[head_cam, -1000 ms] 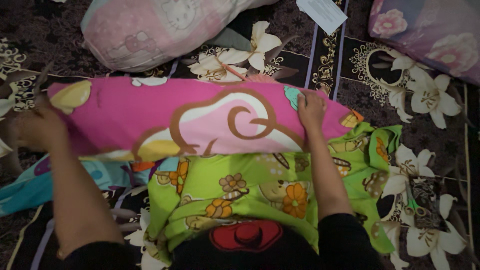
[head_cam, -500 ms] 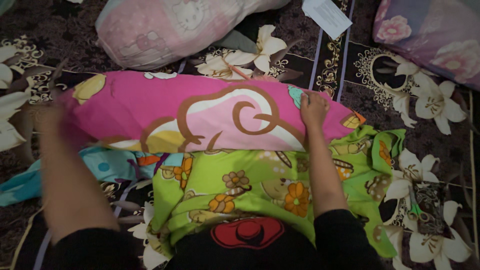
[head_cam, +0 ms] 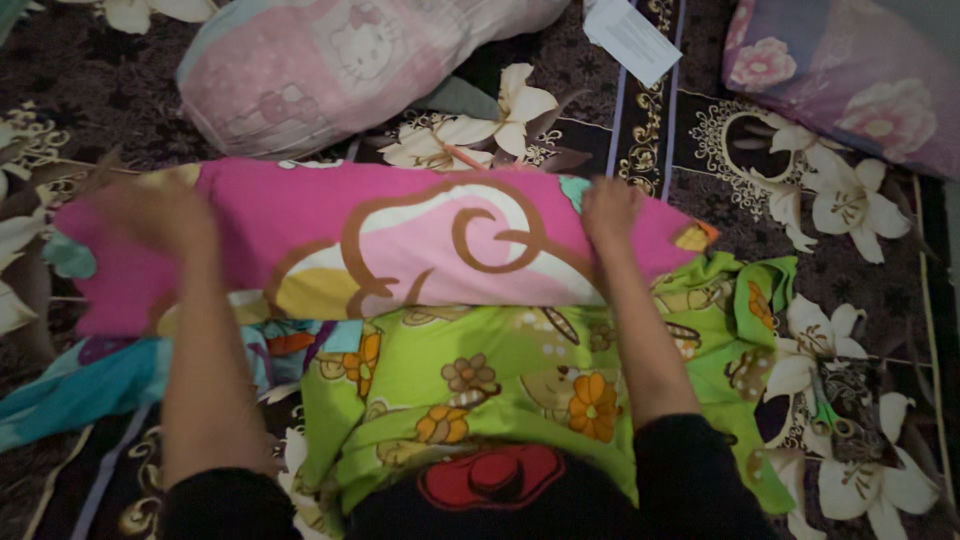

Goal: The person sits on the floor and rolls a cylindrical pillow inside a pink and yellow patterned blanket, then sets it aside. They then roll another pillow inside a blue and purple patterned blanket, adjusting the fabric as they go.

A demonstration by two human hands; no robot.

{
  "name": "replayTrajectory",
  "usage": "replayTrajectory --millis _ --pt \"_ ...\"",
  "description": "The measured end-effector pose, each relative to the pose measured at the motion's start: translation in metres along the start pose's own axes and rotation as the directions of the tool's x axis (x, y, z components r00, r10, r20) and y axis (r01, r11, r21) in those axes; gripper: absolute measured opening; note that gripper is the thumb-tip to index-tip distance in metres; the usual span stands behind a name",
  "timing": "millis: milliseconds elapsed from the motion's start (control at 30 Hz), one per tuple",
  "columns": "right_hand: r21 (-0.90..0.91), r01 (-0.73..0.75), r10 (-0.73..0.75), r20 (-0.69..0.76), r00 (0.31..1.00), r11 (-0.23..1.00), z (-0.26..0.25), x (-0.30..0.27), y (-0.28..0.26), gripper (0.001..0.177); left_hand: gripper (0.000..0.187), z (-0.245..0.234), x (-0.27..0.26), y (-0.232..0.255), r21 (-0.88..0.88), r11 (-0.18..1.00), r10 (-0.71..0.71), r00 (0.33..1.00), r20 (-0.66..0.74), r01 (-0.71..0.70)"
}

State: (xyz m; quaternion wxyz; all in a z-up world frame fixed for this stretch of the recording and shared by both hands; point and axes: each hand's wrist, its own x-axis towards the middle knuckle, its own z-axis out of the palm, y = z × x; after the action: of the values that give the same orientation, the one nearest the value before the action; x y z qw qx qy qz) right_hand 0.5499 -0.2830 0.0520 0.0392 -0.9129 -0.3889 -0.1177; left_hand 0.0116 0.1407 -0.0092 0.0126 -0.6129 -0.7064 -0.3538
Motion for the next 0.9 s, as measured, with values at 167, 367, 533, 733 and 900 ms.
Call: replayTrajectory --millis 167,367,533,733,900 --pt "0.393 0.272 -0.225 -0.163 0.961 0.878 -0.014 0.024 -0.131 0.033 0.070 -0.010 -0.083 0.175 -0.502 0.794 0.513 0.821 0.250 -0.344" --pt "0.506 0.398 -0.417 -0.082 0.905 0.765 -0.036 -0.028 -0.216 0.051 0.065 -0.048 -0.165 0.202 -0.317 0.795 0.604 0.633 0.484 -0.517" --pt "0.314 0.128 -0.206 0.228 0.952 0.941 -0.035 -0.018 -0.114 0.054 0.074 -0.037 -0.172 0.175 -0.286 0.795 0.607 0.680 0.411 -0.536" --pt "0.269 -0.158 0.133 0.110 0.985 0.950 -0.019 -0.031 0.026 0.066 0.073 -0.036 -0.176 0.176 -0.334 0.793 0.609 0.691 0.390 -0.510" --pt "0.330 -0.234 0.200 0.136 0.970 0.915 -0.004 -0.035 0.040 0.067 0.072 -0.047 -0.171 0.165 -0.455 0.767 0.630 0.662 0.405 -0.452"
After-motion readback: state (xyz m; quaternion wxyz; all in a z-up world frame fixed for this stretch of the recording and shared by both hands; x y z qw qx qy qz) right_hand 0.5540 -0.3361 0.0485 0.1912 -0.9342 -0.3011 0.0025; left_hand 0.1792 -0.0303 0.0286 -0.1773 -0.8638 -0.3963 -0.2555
